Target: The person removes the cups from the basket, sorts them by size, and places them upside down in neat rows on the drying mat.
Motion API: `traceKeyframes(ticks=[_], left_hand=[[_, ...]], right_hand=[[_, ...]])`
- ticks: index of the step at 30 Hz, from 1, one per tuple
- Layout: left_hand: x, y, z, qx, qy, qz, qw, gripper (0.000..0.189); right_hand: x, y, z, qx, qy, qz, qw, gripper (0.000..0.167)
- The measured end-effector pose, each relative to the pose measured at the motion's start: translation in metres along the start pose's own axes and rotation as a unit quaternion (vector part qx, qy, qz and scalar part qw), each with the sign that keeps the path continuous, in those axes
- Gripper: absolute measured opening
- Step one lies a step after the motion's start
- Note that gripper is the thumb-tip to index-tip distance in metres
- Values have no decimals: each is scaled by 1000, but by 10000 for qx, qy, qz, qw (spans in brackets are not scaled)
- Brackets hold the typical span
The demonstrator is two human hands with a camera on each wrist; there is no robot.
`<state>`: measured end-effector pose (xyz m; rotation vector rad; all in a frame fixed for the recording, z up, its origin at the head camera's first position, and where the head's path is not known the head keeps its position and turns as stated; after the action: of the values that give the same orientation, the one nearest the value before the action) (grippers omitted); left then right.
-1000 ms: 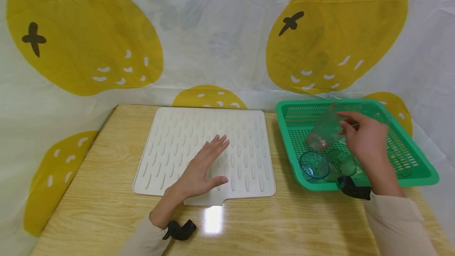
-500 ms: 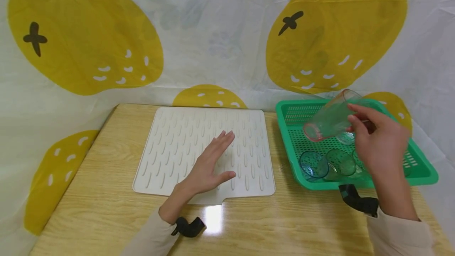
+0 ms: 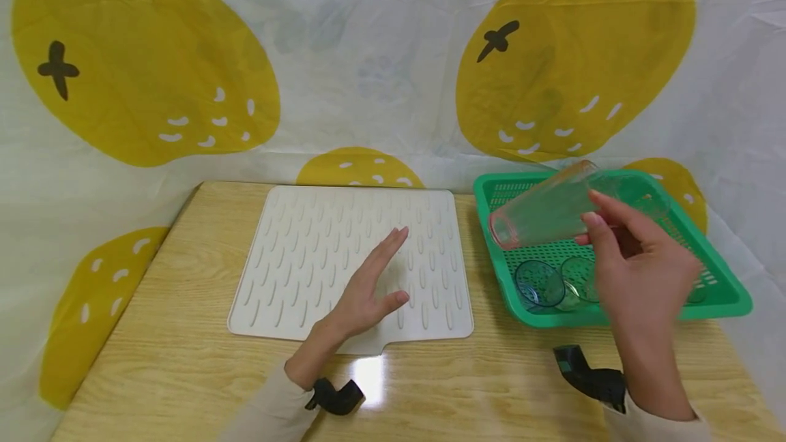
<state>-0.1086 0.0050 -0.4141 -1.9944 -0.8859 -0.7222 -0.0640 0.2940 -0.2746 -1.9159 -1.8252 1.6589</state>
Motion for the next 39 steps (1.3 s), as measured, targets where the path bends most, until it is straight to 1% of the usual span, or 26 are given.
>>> traceKeyframes(ticks=[3, 6, 8, 11, 14, 16, 18, 19, 20, 24, 25, 26, 27, 28, 29, 32, 33, 36, 38, 39], left_hand=[[4, 1, 3, -15, 88, 117, 9999, 87], [8, 0, 6, -19, 111, 192, 9998, 86], [9, 0, 7, -39, 119, 176, 9998, 86], [11, 0, 9, -86, 119, 80, 9999, 87], [14, 1, 12, -181, 119, -42, 9998, 88], [15, 2, 13, -238, 142, -132, 9995, 89], [17, 2, 14, -271, 204, -209, 9992, 91], [18, 2, 14, -285, 256, -255, 9989, 92], [19, 2, 15, -301, 304, -298, 9986, 92], [19, 1, 16, -309, 519, -409, 9973, 94], [19, 1, 17, -304, 578, -428, 9969, 94], [19, 2, 17, -297, 639, -441, 9965, 95], [19, 2, 17, -278, 697, -433, 9962, 95], [19, 2, 17, -261, 745, -434, 9959, 94], [18, 2, 18, -241, 796, -434, 9956, 94], [18, 1, 18, -106, 977, -266, 9948, 92], [18, 1, 18, -40, 1033, -206, 9944, 93], [17, -1, 18, 198, 1161, 21, 9930, 94], [16, -2, 18, 357, 1177, 101, 9924, 91], [16, -2, 17, 413, 1187, 125, 9920, 89]], right_hand=[[-8, 8, 4, -5, -142, -64, 9999, 28], [-15, 14, 6, 16, -431, -66, 9990, 27], [-20, 17, 8, 19, -647, -59, 9979, 27], [-26, 23, 10, 17, -1103, -11, 9939, 26], [-33, 29, 13, -8, -1433, 1, 9897, 26], [-36, 33, 15, 6, -1778, 105, 9840, 26], [-39, 36, 18, 5, -1996, 130, 9798, 26], [-39, 38, 19, 22, -2171, 154, 9760, 26], [-40, 40, 21, 50, -2420, 166, 9701, 26], [-41, 47, 25, 108, -2677, 155, 9633, 26], [-41, 49, 26, 119, -2682, 149, 9632, 26], [-41, 51, 27, 113, -2585, 167, 9658, 26], [-41, 53, 28, 116, -2544, 190, 9669, 26], [-41, 55, 29, 133, -2611, 183, 9650, 26], [-41, 57, 30, 122, -2529, 199, 9672, 26], [-40, 61, 32, 102, -2288, 260, 9731, 26], [-40, 62, 33, 138, -2450, 258, 9691, 26], [-39, 66, 36, 185, -2585, 247, 9655, 26], [-38, 68, 37, 244, -2817, 213, 9589, 26], [-38, 69, 38, 287, -3022, 181, 9527, 26]])
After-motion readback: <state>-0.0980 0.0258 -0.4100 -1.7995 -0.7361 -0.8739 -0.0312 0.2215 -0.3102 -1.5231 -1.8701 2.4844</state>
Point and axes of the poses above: each hand's wrist, its own y-axis away from the middle knuckle, its own z-axis out of the palm, x = y × z, the point moved 1 cm from there along -y, towards the middle knuckle, and after that the axes turned 8 degrees about -z, right-handed, at the moved point
